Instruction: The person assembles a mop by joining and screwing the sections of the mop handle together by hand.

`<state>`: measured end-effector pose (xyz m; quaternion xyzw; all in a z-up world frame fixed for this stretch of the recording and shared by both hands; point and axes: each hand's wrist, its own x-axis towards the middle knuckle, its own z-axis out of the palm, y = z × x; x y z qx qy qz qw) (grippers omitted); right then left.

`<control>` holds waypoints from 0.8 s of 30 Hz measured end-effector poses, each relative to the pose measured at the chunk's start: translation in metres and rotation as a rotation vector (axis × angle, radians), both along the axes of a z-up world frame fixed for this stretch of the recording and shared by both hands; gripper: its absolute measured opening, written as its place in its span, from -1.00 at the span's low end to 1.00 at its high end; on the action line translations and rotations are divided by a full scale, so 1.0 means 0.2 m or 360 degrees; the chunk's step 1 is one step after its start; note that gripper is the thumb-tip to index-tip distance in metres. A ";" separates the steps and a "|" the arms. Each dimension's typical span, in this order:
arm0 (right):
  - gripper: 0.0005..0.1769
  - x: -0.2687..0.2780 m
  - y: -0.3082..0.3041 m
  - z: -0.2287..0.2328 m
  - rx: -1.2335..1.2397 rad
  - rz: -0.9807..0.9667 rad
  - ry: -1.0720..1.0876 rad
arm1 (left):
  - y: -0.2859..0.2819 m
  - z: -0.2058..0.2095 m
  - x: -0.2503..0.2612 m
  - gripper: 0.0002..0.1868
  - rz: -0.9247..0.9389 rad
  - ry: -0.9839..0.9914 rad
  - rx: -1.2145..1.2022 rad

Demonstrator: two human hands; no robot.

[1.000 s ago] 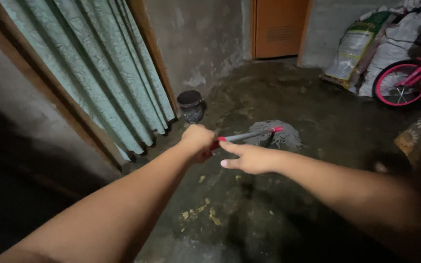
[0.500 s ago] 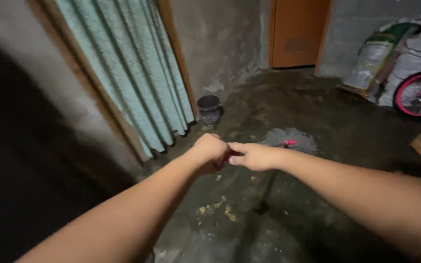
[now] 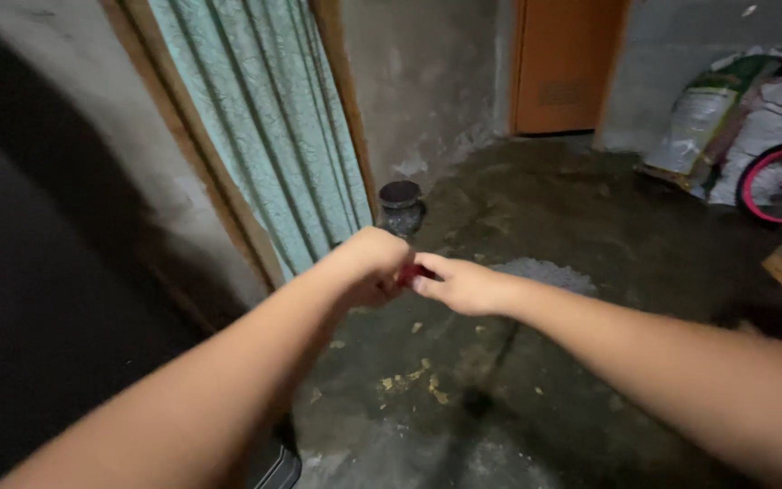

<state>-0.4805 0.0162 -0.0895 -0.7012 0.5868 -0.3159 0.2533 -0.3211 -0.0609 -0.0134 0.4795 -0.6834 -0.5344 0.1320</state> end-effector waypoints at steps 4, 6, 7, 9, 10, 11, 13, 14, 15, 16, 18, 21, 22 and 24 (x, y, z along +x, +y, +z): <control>-0.52 -0.14 0.06 -0.07 0.0016 -0.0003 -0.0103 | 0.01 -0.07 -0.16 -0.90 -0.0786 -0.0833 -0.1007; -0.52 -0.22 0.08 -0.12 0.0121 -0.0120 -0.0029 | 0.07 -0.13 -0.26 -0.90 -0.0223 -0.0206 -0.0423; -0.53 -0.26 0.10 -0.15 0.0178 -0.0183 0.0006 | 0.11 -0.15 -0.30 -0.87 0.0056 0.0096 -0.0119; -0.47 -0.33 0.12 -0.22 0.0094 -0.0145 -0.0131 | 0.16 -0.18 -0.40 -0.85 0.0085 0.0039 -0.0146; -0.44 -0.37 0.14 -0.24 0.0050 -0.0129 -0.0198 | 0.18 -0.20 -0.46 -0.84 0.0097 0.0012 -0.0161; -0.38 -0.42 0.17 -0.25 0.0107 -0.0237 -0.0111 | 0.18 -0.21 -0.51 -0.83 0.0067 -0.0036 -0.0202; -0.24 -0.49 0.22 -0.25 0.0228 -0.0452 0.0063 | 0.16 -0.24 -0.65 -0.80 0.0004 -0.0125 -0.0287; -0.25 -0.53 0.25 -0.25 0.0219 -0.0461 0.0049 | 0.13 -0.24 -0.74 -0.80 -0.0060 -0.0239 -0.0390; -0.25 -0.57 0.27 -0.24 0.0207 -0.0467 0.0041 | 0.09 -0.23 -0.83 -0.78 -0.0120 -0.0346 -0.0498; -0.24 -0.61 0.29 -0.22 0.0194 -0.0474 0.0032 | 0.07 -0.22 -0.91 -0.75 -0.0179 -0.0451 -0.0608; -0.18 -0.66 0.32 -0.20 0.0183 -0.0492 0.0084 | 0.02 -0.21 -1.02 -0.81 -0.0075 -0.0323 -0.0451; -0.10 -0.70 0.31 -0.18 0.0231 -0.0574 0.0073 | -0.03 -0.22 -1.11 -0.83 0.0009 -0.0241 -0.0363; -0.08 -0.71 0.31 -0.18 0.0258 -0.0611 0.0056 | -0.05 -0.23 -1.13 -0.83 0.0026 -0.0231 -0.0358; -0.04 -0.70 0.29 -0.18 0.0242 -0.0606 0.0063 | -0.08 -0.31 -1.12 -0.78 -0.0111 -0.0348 -0.0566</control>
